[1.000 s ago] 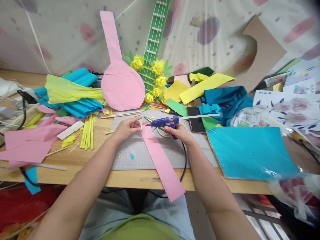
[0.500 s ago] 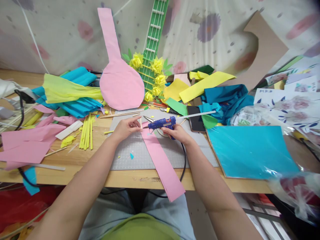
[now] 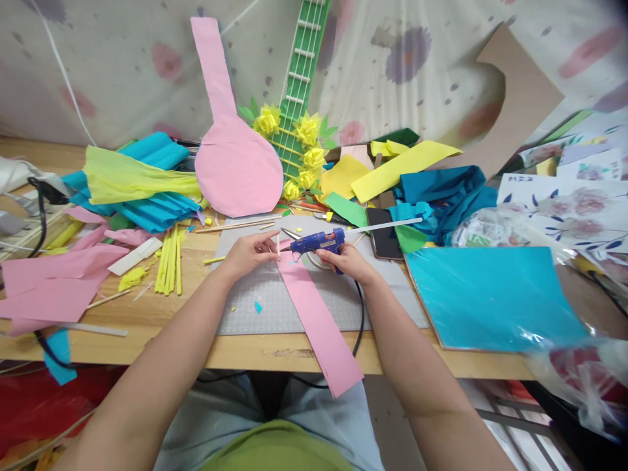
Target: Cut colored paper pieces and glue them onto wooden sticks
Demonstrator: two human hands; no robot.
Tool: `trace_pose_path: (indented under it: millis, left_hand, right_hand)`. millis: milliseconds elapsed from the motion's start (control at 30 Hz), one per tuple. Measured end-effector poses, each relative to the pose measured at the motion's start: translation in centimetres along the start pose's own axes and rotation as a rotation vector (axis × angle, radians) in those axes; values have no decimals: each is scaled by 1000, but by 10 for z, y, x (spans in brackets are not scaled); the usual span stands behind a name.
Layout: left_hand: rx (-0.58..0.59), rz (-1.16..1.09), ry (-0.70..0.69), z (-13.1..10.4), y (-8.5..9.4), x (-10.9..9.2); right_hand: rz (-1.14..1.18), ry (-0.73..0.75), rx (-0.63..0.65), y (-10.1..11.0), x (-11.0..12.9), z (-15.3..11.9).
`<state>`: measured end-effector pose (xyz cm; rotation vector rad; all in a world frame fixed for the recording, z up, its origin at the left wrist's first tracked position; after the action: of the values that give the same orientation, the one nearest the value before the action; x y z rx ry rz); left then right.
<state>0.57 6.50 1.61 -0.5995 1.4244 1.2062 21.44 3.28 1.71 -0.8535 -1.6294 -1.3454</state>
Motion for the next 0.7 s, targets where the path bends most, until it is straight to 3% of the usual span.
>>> trace_pose_path:
  millis: [700]
  left_hand:
    - [76, 45, -75, -1, -7, 0]
  right_hand:
    - [-7, -4, -72, 5, -4, 3]
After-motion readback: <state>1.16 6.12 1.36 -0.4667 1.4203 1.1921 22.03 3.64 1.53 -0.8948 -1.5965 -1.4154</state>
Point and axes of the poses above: each hand's wrist, its own z-axis towards the middle knuckle, its own y-axis out of the back of the hand, x = y × z, the point moved 6 cm from there along z, towards the middle knuckle
